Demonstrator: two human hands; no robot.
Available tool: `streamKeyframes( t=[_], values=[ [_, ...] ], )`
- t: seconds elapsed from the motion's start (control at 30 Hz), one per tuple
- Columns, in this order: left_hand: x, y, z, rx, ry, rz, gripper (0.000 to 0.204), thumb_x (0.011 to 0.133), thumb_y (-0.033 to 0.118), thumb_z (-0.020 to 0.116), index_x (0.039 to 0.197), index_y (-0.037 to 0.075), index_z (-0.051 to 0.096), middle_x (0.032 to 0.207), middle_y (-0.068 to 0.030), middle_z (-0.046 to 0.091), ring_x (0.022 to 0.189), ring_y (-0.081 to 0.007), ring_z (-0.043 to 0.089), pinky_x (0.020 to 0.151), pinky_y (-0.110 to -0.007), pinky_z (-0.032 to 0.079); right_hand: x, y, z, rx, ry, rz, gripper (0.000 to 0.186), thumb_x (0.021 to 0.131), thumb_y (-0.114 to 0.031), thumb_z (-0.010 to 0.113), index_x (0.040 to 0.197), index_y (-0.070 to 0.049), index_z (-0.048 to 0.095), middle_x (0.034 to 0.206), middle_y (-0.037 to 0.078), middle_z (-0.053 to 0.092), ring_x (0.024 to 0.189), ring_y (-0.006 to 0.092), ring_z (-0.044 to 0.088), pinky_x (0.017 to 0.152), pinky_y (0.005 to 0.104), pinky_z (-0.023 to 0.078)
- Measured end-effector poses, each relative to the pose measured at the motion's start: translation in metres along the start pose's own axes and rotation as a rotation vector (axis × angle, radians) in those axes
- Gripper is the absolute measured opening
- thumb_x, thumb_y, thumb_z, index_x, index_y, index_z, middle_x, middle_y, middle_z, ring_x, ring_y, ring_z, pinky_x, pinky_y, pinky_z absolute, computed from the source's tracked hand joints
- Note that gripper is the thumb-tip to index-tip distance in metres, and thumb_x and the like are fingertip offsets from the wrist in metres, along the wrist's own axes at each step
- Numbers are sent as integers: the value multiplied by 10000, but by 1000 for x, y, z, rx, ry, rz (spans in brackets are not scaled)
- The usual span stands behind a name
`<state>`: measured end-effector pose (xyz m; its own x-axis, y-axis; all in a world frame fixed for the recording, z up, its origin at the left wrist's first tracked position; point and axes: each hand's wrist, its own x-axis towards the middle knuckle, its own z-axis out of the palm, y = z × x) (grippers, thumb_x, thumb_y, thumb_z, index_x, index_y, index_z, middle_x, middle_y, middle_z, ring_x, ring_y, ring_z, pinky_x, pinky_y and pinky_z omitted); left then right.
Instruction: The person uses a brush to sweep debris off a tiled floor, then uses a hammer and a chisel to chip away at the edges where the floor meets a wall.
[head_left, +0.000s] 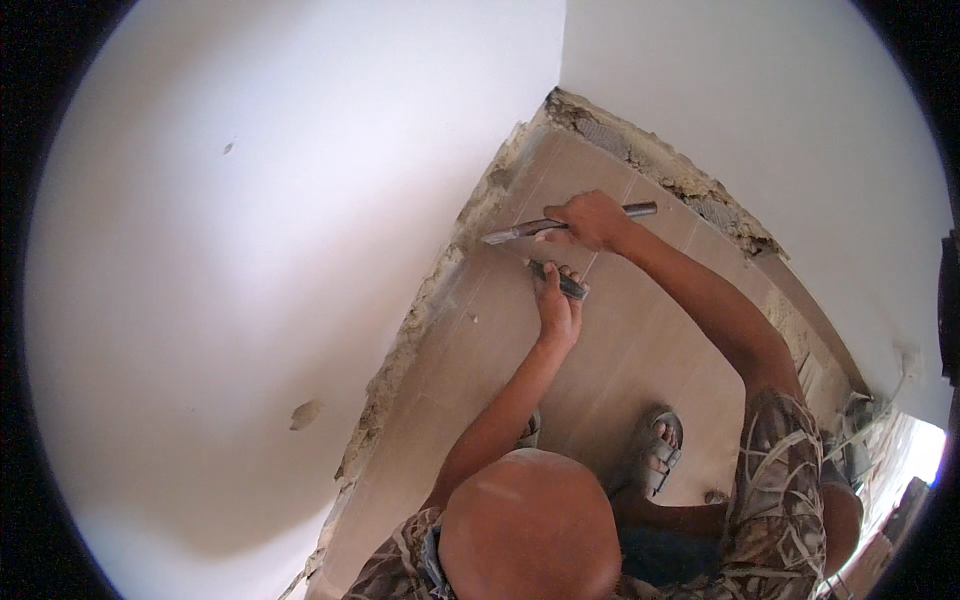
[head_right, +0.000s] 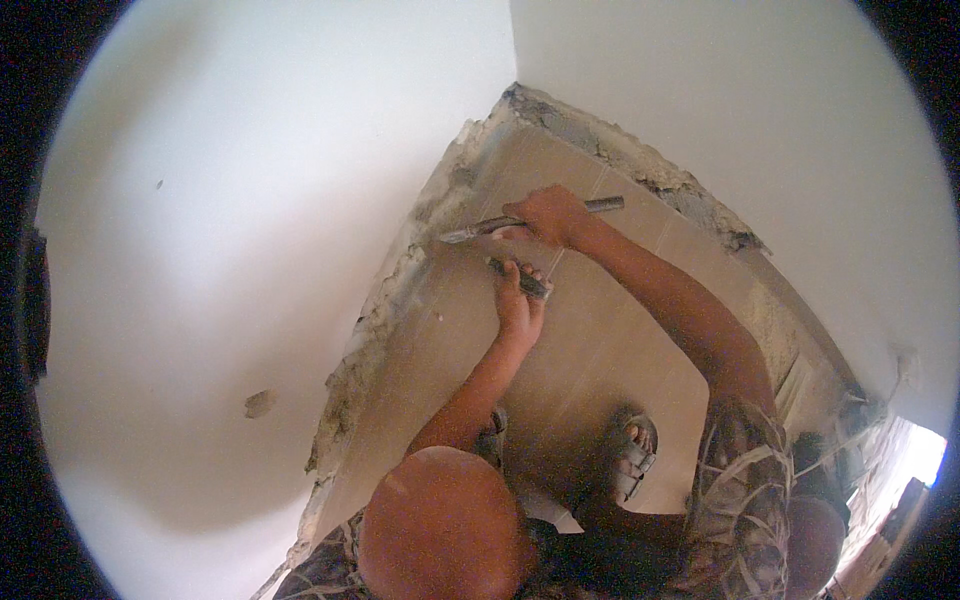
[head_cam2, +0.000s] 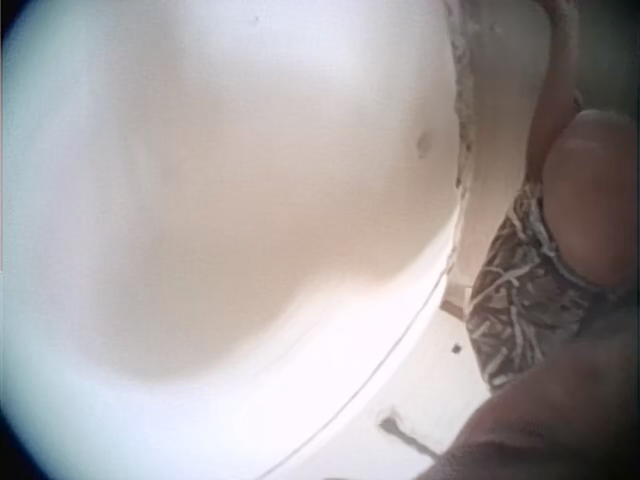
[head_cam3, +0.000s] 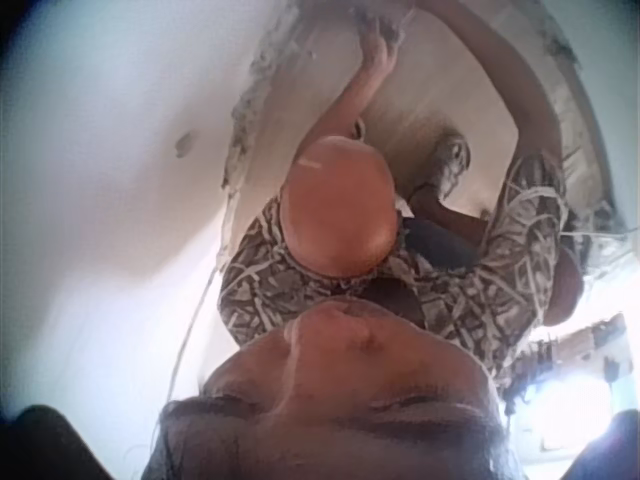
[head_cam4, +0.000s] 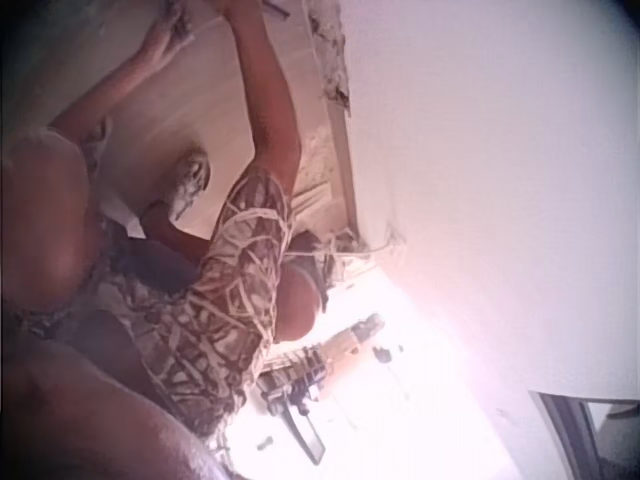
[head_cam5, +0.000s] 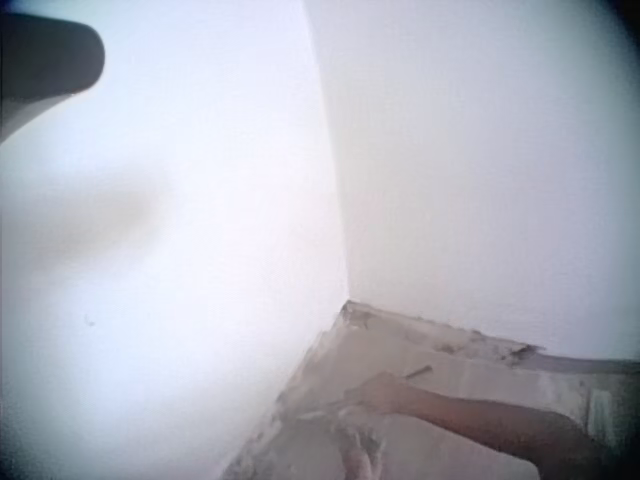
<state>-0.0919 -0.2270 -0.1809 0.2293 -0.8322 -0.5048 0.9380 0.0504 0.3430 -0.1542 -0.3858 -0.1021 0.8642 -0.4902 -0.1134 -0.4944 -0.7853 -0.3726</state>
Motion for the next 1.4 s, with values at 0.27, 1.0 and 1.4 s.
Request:
streamKeyframes(
  t=[0.27,1.0,1.4],
  values=[
    [-1,-2,4,-3,0,17,194,982,331,583,1008,165,487,849,30,498,757,-115,482,709,-320,420,6,-7,-4,-15,-36,20,562,899,-648,476,1010,-122,642,725,183,639,739,418,645,640,538,489],
    [-30,26,47,-70,28,-199,201,1022,284,483,959,95,501,817,-53,547,788,-203,565,747,-419,486,-70,20,-41,368,129,416,568,974,-537,450,1128,-27,647,972,245,658,942,407,630,822,483,481],
    [-3,68,-23,1439,-148,314,556,966,492,538,1154,-27,479,944,-157,570,868,-278,579,812,-418,461,-242,-6,-184,225,-343,663,621,981,-559,437,1092,18,641,963,239,659,906,345,624,826,461,478]
  ],
)
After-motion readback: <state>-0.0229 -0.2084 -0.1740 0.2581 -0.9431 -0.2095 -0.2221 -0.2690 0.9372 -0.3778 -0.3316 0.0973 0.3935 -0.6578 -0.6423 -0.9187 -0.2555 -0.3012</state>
